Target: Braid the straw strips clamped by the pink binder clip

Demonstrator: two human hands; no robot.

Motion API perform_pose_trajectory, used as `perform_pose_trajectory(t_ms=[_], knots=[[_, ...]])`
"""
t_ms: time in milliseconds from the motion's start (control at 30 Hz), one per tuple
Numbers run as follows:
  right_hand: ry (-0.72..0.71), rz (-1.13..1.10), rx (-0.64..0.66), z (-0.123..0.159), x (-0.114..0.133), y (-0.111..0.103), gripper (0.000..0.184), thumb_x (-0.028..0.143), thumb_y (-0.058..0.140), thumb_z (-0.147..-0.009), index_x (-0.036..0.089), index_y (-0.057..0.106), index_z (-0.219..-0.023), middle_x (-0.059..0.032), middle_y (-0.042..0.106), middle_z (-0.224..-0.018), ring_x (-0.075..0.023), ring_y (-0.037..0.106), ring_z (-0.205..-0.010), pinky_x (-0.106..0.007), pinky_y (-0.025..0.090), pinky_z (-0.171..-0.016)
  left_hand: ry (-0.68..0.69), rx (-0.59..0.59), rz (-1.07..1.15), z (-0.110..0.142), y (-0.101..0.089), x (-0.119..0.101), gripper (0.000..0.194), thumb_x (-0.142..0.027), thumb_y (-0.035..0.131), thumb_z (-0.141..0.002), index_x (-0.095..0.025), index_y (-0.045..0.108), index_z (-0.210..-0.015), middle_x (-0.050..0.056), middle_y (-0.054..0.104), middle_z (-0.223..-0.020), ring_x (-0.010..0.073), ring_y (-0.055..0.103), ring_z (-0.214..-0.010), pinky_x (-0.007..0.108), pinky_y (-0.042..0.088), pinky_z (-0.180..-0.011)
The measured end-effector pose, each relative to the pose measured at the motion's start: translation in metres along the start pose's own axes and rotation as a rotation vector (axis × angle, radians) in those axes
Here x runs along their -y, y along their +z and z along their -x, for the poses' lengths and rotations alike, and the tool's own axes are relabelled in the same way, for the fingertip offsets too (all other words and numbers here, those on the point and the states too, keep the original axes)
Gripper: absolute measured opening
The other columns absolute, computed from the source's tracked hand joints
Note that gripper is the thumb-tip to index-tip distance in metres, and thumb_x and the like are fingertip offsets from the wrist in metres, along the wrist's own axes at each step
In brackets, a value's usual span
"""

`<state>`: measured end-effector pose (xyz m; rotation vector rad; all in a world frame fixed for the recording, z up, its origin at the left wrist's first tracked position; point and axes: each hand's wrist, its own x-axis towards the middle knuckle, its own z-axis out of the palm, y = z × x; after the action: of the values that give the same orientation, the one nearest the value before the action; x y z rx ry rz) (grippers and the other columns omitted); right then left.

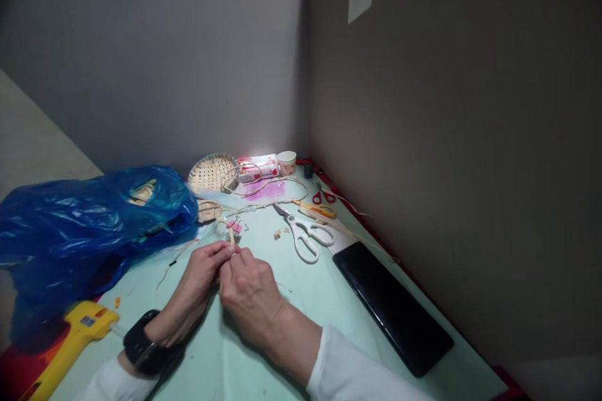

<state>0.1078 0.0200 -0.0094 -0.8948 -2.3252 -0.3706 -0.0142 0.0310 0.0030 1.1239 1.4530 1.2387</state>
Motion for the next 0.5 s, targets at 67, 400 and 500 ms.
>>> perform_pose_trajectory(t_ms=[67,400,500], knots=[[-0.070,0.026,-0.003,0.001,0.003,0.006,0.017,0.001,0.045,-0.086,0.009,0.059,-0.087,-0.0096,0.057,-0.074,-0.0222,0.050,-0.073,-0.032,0.041,-0.058,-0.058,0.027,0.075,0.002,0.001,-0.001,0.025,-0.037,0.069,-0.065,-0.013,0.062,-0.072,-0.001,0.055,-0.061,0.0106,0.047,-0.055,0.022,0.034,-0.052],[0.230,-0.451,0.141,-0.001,-0.011,-0.019,0.022,0.029,0.051,-0.090,0.017,0.065,-0.077,-0.0033,0.065,-0.070,-0.0161,0.057,-0.067,-0.027,0.038,-0.060,-0.160,0.009,0.204,0.013,-0.013,0.002,0.039,-0.042,0.076,-0.062,-0.011,0.063,-0.081,-0.007,0.048,-0.053,0.0020,0.032,-0.039,0.015,0.020,-0.039],[0.676,-0.657,0.098,-0.015,-0.042,-0.018,0.023,0.030,0.049,-0.091,0.016,0.067,-0.088,-0.0045,0.069,-0.077,-0.0139,0.059,-0.066,-0.026,0.040,-0.065,-0.198,0.027,0.200,0.016,-0.016,0.001,0.039,-0.041,0.076,-0.061,-0.010,0.062,-0.080,-0.008,0.044,-0.051,0.0001,0.023,-0.038,0.015,0.012,-0.038]])
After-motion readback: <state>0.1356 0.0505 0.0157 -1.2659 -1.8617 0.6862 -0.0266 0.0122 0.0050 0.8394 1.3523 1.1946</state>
